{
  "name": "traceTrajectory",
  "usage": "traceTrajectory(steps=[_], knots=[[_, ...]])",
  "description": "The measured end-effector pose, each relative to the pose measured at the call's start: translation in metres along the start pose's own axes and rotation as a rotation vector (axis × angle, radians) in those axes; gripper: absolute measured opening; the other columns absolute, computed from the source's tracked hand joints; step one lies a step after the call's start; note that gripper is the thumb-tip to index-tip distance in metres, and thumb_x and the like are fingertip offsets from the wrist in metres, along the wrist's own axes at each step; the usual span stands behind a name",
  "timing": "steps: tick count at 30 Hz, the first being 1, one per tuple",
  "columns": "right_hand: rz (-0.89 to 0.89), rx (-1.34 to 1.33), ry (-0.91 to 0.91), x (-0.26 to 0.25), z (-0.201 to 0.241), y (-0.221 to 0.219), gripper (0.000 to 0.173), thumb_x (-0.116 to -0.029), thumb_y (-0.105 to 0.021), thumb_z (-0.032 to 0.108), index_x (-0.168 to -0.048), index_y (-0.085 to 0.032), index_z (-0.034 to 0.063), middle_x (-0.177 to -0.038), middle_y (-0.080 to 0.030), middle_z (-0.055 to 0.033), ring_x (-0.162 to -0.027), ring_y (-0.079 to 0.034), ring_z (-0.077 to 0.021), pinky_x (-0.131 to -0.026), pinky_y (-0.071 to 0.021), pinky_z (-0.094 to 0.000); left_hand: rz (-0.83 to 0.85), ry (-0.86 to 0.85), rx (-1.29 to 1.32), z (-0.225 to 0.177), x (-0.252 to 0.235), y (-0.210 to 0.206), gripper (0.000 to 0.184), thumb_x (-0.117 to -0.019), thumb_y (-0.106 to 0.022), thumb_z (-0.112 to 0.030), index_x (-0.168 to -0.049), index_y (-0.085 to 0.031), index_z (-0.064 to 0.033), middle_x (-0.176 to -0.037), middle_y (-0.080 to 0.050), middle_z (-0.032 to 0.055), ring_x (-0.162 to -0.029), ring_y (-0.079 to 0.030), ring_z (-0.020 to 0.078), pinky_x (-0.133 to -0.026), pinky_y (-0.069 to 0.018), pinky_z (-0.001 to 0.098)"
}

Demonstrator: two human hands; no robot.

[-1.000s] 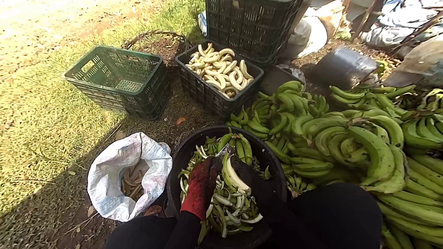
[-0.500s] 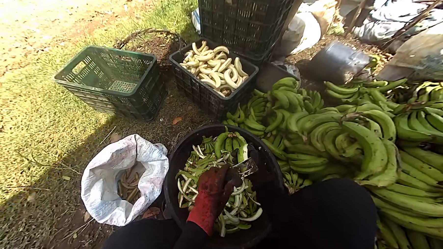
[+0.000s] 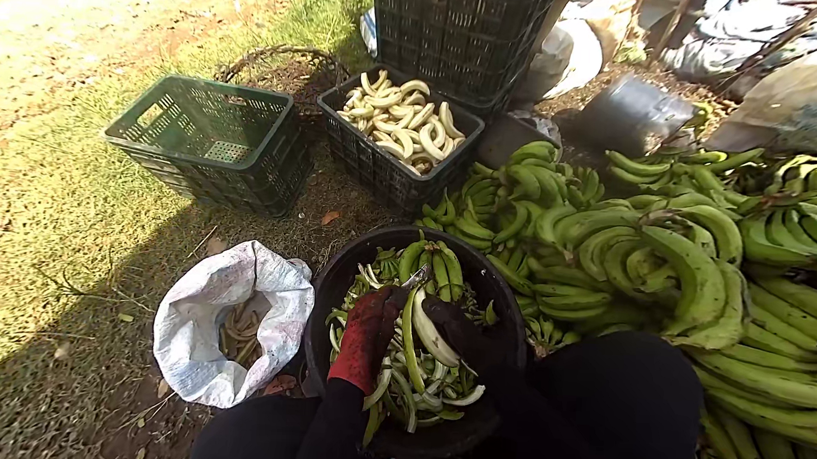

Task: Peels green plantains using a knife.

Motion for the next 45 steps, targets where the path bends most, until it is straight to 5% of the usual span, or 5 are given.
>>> traceTrajectory(steps=[9,22,32,36,45], knots=[[0.245,0.052,-0.165,0.012,-0.026,0.014,0.047,-0.1011,-0.041,0.034,-0.138,-0.055,0.0072,-0.105,-0.068,-0.0079,-0.088,-0.067,-0.0158,-0.080,-0.0575,-0.0360,0.138,0.235,-0.056,0.019,0.001,-0.025,0.061,-0.1071,-0.028,-0.060,-0.128,-0.069,-0.0192,-0.125,-0.070,0.0069,-0.122,-0.064,0.0233,-0.107,-0.0484,0.0528],[-0.276,-1.045,-0.361,0.001,0.000,0.040,0.043,-0.1099,-0.020,0.037,-0.097,-0.050,0.0090,-0.067,-0.054,-0.0056,-0.049,-0.053,-0.0120,-0.042,-0.0459,-0.0216,-0.060,-0.440,-0.193,-0.055,0.044,-0.032,0.057,-0.0939,-0.057,-0.063,-0.136,-0.067,-0.0264,-0.105,-0.072,0.0143,-0.094,-0.070,0.0330,-0.082,-0.0567,0.0557],[-0.271,-0.152,0.000,0.009,-0.007,0.013,0.047,-0.1119,-0.029,0.026,-0.152,-0.043,0.0057,-0.141,-0.057,-0.0093,-0.119,-0.058,-0.0096,-0.101,-0.0485,-0.0276,0.012,0.095,0.080,-0.020,0.020,-0.027,0.041,-0.1070,-0.047,-0.036,-0.136,-0.064,-0.0134,-0.125,-0.068,0.0128,-0.120,-0.064,0.0262,-0.106,-0.0502,0.0480],[-0.099,-0.188,0.004,0.006,-0.035,0.014,0.054,-0.1037,-0.034,0.031,-0.152,-0.044,0.0094,-0.109,-0.067,-0.0122,-0.078,-0.064,-0.0201,-0.066,-0.0560,-0.0368,0.188,0.341,0.346,-0.003,0.021,-0.030,0.059,-0.1074,-0.032,-0.059,-0.129,-0.066,-0.0165,-0.113,-0.070,0.0082,-0.100,-0.069,0.0188,-0.088,-0.0577,0.0462],[-0.103,-0.470,-0.139,0.022,-0.048,0.027,0.049,-0.1089,-0.024,0.035,-0.142,-0.050,0.0095,-0.081,-0.064,-0.0062,-0.060,-0.061,-0.0141,-0.052,-0.0530,-0.0277,0.194,0.267,0.081,0.008,0.019,-0.053,0.063,-0.1058,-0.032,-0.062,-0.126,-0.068,-0.0147,-0.117,-0.069,0.0112,-0.111,-0.067,0.0255,-0.097,-0.0539,0.0517]])
Point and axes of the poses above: each hand's wrist, its own x-axis away from the middle knuckle, its own y-axis out of the back of the hand, z = x × y, the point moved 7 cm from there along -x, towards the middle knuckle
